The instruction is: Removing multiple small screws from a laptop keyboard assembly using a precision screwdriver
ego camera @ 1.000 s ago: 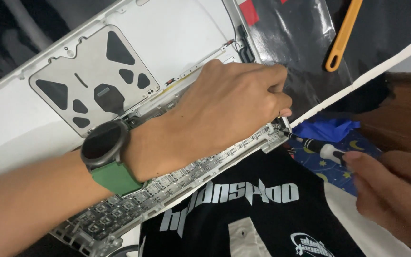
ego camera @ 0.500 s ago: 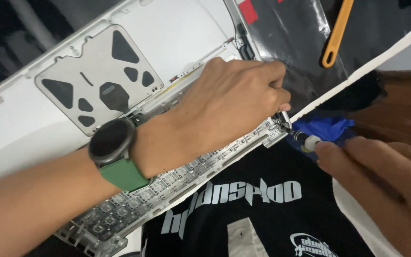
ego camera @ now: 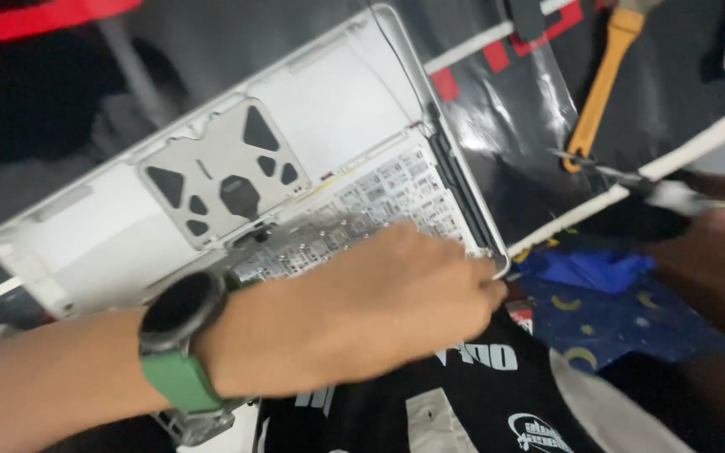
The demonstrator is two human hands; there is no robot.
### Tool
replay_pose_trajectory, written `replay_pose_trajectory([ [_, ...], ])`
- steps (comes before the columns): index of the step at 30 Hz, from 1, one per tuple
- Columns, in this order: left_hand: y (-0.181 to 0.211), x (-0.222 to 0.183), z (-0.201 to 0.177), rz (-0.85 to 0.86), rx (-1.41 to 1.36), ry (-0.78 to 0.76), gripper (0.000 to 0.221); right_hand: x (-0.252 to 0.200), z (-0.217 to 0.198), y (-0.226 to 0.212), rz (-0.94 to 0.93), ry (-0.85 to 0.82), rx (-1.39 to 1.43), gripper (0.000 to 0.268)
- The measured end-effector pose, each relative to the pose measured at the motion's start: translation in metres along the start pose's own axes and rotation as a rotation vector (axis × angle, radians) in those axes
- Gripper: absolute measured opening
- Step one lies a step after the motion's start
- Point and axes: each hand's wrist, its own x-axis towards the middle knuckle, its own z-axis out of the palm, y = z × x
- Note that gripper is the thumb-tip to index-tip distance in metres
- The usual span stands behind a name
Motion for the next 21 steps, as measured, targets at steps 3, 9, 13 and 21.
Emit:
replay_pose_trajectory([
  [3, 0.014, -0.01, 0.001, 0.009, 0.095, 0.0, 0.033, 0.027, 0.024, -0.083, -0.233, 0.237, 0.134, 0.027],
  [9, 0.025, -0.048, -0.031, 0.019, -0.152, 0.03, 0.067, 0.078, 0.065, -0.076, -0.656, 0.728, -0.075, 0.021],
  [13, 0.028, -0.084, -0.008, -0.333, -0.01, 0.183, 0.048, 0.086, 0.069, -0.09, -0.622, 0.765, -0.1, 0.019],
  [21, 0.043, -0.125, 0.054, -0.721, 0.206, 0.538, 0.046, 0.082, 0.052, -0.116, -0.519, 0.761, -0.052, 0.013],
])
